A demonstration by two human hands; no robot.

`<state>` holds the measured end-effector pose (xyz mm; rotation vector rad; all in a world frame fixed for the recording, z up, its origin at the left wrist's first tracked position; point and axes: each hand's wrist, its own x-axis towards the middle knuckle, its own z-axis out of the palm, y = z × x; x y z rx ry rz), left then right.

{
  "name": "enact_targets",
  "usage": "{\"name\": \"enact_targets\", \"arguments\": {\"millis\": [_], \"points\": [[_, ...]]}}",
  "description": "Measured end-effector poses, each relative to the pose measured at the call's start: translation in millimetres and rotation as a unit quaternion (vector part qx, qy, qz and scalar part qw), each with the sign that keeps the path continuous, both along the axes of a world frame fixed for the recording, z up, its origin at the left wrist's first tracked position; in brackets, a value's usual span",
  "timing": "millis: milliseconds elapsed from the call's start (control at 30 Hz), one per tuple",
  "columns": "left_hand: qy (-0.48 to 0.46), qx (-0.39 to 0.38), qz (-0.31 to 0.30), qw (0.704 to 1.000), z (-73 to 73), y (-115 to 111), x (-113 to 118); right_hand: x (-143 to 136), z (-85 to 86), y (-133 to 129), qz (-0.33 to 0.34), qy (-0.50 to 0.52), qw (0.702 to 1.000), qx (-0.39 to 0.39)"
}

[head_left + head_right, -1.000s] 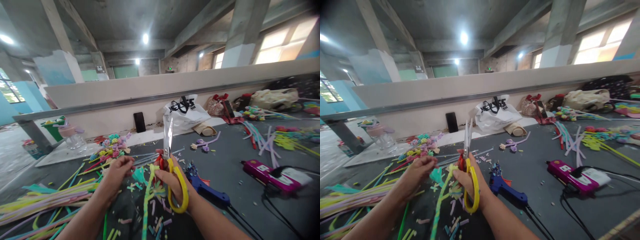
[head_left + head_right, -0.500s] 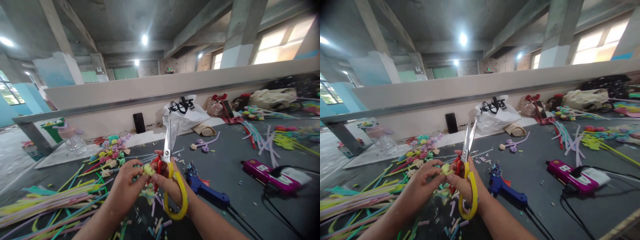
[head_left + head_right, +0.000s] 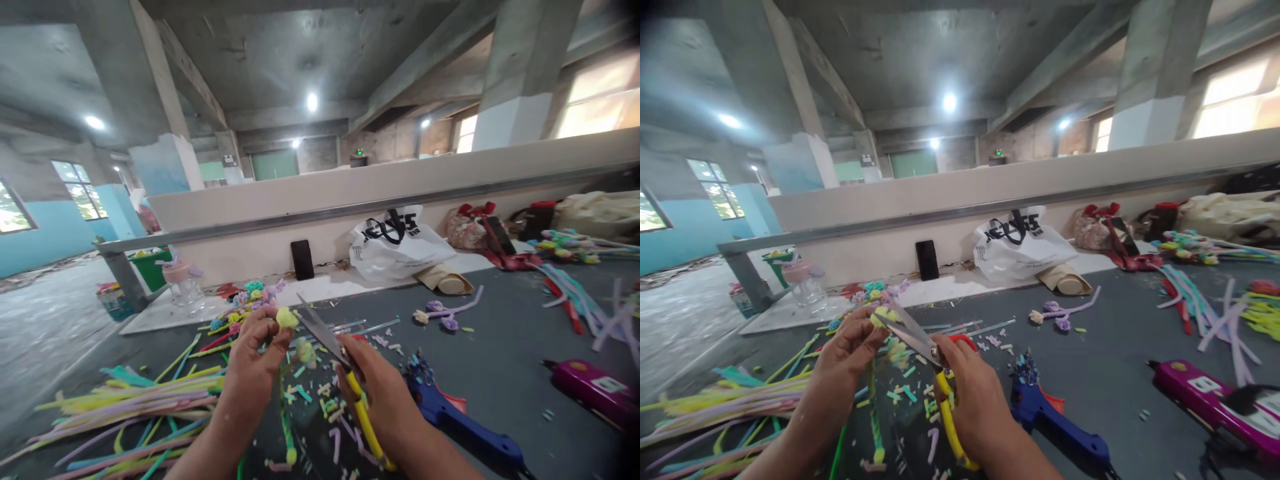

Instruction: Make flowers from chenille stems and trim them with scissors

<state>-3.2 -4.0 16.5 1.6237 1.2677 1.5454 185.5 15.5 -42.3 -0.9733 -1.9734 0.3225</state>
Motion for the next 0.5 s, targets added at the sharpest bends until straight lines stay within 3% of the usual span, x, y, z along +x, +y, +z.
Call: {"name": "enact_targets", "arguments": {"millis": [100, 267, 500], "points": [[0.068, 0.069, 0.094, 0.991, -1.9, -0.5, 2.1, 0.3, 0.0, -3.6, -0.036, -0.071, 0.997, 0.021], [0.083, 0.094, 0.104, 0.987, -13.4, -4.3, 8.5, -2.6, -0.3, -7.2, -0.080, -0.132, 0.987, 0.047], [0.109, 0.121, 0.149, 0.975, -20.4, -8.0, 16.4, -4.8, -3.4, -8.6, -0.088, -0.123, 0.987, 0.048]]}}
